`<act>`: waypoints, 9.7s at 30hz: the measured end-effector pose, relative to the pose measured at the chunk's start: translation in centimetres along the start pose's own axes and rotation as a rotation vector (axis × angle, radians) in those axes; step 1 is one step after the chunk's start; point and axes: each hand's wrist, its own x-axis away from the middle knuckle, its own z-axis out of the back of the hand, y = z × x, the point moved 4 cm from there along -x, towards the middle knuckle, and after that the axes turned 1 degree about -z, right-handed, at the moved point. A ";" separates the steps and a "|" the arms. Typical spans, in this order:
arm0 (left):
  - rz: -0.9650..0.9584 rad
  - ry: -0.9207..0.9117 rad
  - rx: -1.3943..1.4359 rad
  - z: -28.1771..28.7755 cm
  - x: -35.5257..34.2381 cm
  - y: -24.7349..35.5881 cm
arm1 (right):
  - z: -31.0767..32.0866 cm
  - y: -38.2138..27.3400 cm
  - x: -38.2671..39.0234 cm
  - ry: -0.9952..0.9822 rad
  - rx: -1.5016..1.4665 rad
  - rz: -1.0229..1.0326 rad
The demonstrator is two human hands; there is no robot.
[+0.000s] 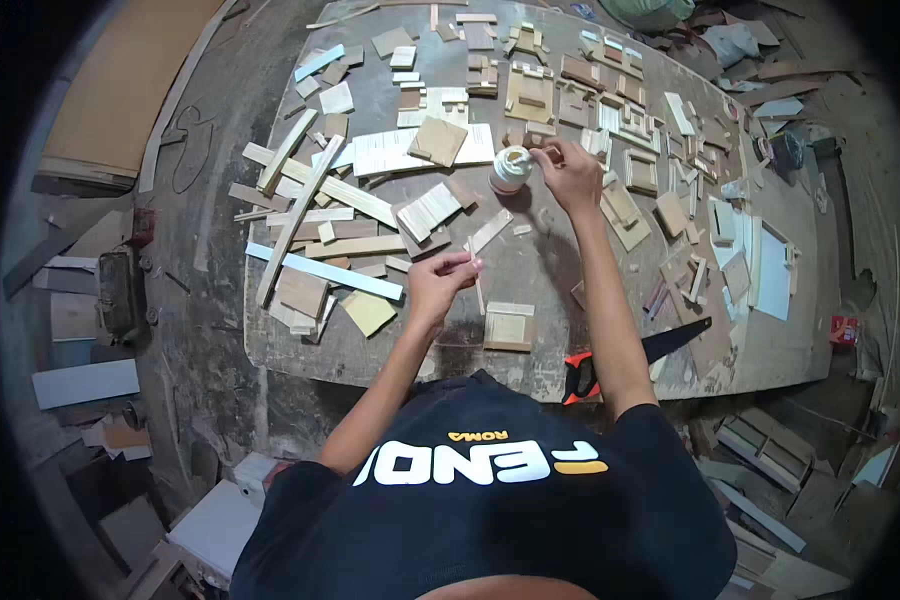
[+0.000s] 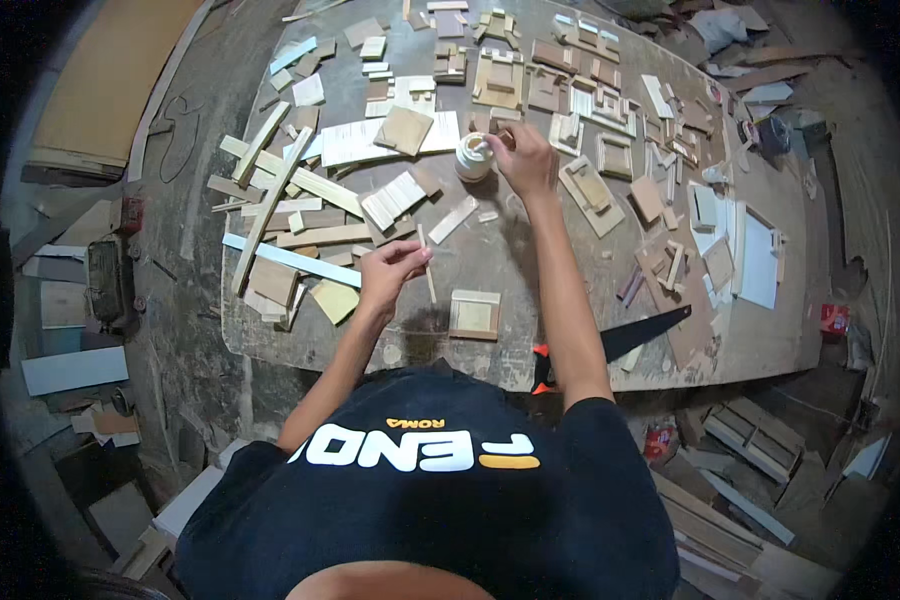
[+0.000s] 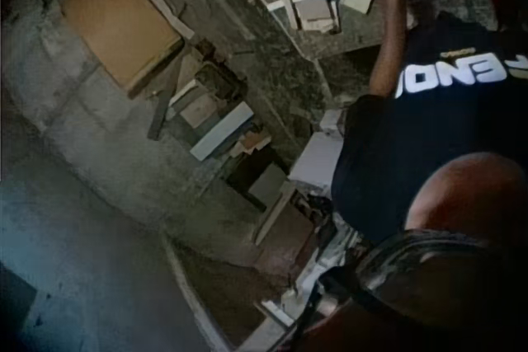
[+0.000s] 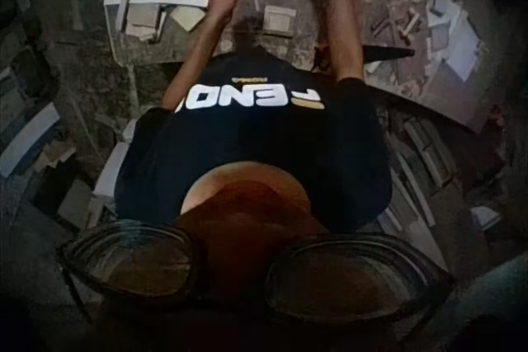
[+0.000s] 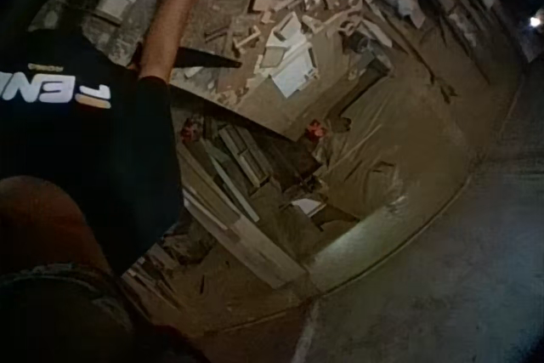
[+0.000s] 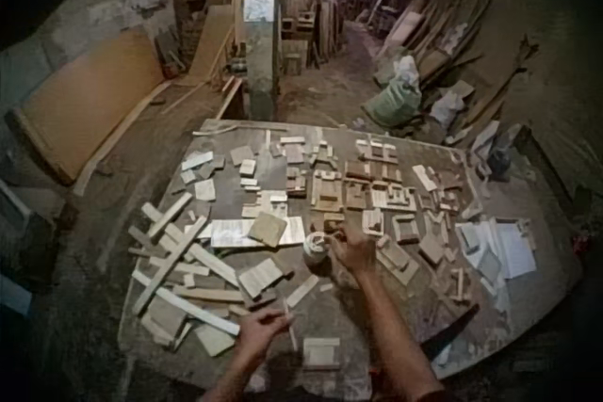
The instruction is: Applying glue to small pieces of wood, marking them with a pencil, and using a hand saw to cut them.
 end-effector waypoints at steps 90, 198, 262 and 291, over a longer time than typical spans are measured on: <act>-0.073 -0.129 -0.816 2.8 -5.5 -19.5 | -0.5 5.5 33.1 -0.336 -0.096 -1.021; -0.059 0.215 -0.467 24.9 8.9 -15.7 | -7.9 -4.0 26.8 -0.325 -0.222 -0.688; -0.359 0.533 -1.034 44.7 -8.7 5.9 | -24.4 -26.0 21.0 -0.906 -0.032 -0.037; -0.477 0.202 -1.015 48.1 -11.5 13.0 | -22.0 -24.5 19.0 -0.730 -0.208 -0.337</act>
